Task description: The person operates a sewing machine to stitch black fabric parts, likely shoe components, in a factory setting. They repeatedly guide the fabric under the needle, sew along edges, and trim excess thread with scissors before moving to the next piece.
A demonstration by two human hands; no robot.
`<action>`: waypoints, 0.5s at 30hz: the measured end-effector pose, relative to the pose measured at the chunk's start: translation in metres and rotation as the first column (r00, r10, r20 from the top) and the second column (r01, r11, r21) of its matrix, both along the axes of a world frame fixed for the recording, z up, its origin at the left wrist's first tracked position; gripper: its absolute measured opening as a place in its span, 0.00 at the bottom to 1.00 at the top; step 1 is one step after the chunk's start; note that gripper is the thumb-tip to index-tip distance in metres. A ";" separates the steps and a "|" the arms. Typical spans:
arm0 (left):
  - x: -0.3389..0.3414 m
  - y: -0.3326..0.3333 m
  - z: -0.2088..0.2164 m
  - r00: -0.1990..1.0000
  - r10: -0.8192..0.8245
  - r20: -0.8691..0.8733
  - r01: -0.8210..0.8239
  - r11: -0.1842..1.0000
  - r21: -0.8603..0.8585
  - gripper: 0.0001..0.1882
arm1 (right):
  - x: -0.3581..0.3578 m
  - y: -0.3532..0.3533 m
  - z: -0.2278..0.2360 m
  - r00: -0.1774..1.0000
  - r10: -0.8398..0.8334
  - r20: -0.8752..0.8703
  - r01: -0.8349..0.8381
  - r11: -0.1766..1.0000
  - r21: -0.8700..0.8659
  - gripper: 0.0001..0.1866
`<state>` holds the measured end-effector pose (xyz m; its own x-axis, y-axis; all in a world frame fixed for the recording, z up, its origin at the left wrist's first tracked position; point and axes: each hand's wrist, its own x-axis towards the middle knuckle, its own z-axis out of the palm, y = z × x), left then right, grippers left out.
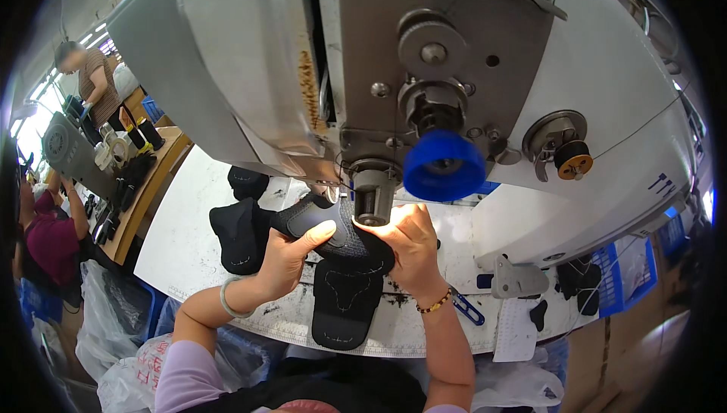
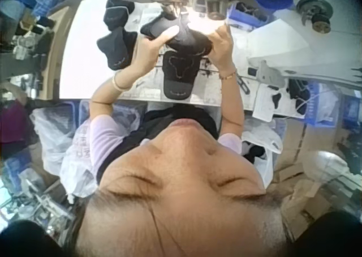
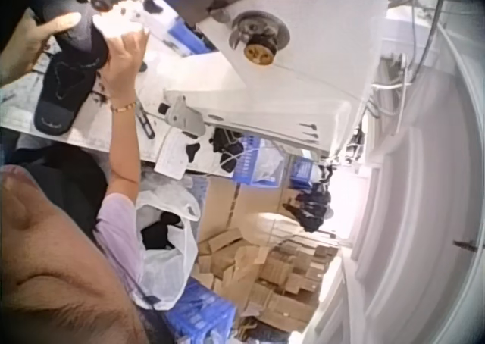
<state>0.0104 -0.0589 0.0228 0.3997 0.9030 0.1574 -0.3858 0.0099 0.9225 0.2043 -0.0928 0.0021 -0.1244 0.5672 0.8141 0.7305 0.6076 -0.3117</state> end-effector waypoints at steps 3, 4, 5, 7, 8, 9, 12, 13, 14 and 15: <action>0.003 -0.003 0.003 1.000 0.026 -0.002 -0.026 0.999 0.043 0.14 | 0.003 0.002 -0.001 0.994 0.053 -0.091 -0.060 0.995 -0.075 0.12; 0.004 -0.004 0.004 0.999 0.036 -0.004 -0.035 0.998 0.052 0.14 | 0.004 0.003 -0.002 0.990 0.074 -0.118 -0.084 0.993 -0.087 0.13; 0.005 -0.004 0.006 0.999 0.043 -0.014 -0.042 0.998 0.047 0.14 | 0.004 0.004 -0.003 0.985 0.094 -0.146 -0.109 0.989 -0.099 0.14; 0.007 -0.004 0.008 0.998 0.058 -0.034 -0.057 0.998 0.036 0.14 | 0.006 0.005 -0.004 0.976 0.111 -0.188 -0.136 0.983 -0.123 0.15; 0.008 -0.003 0.009 0.997 0.071 -0.030 -0.070 0.997 0.027 0.15 | 0.007 0.006 -0.004 0.971 0.120 -0.208 -0.149 0.980 -0.131 0.15; 0.008 -0.002 0.011 0.996 0.084 -0.026 -0.083 0.996 0.018 0.15 | 0.006 0.006 -0.003 0.973 0.118 -0.200 -0.144 0.982 -0.122 0.15; 0.005 0.006 0.010 0.996 0.068 -0.051 -0.066 0.997 0.027 0.16 | 0.003 0.005 -0.001 0.979 0.110 -0.171 -0.128 0.987 -0.098 0.16; 0.003 0.010 0.010 0.996 0.053 -0.065 -0.051 0.998 0.035 0.16 | 0.003 0.005 0.000 0.981 0.108 -0.160 -0.124 0.988 -0.094 0.16; 0.002 0.011 0.012 0.994 0.044 -0.098 -0.039 0.998 0.050 0.16 | 0.003 0.005 -0.001 0.983 0.104 -0.150 -0.119 0.988 -0.095 0.16; 0.001 0.013 0.015 0.991 0.035 -0.131 -0.027 0.997 0.065 0.16 | 0.002 0.005 0.000 0.987 0.093 -0.131 -0.104 0.991 -0.081 0.16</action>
<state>0.0110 -0.0463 0.0383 0.3928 0.9052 0.1625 -0.2598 -0.0603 0.9638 0.2066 -0.0883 0.0017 -0.0821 0.6265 0.7751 0.6196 0.6412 -0.4527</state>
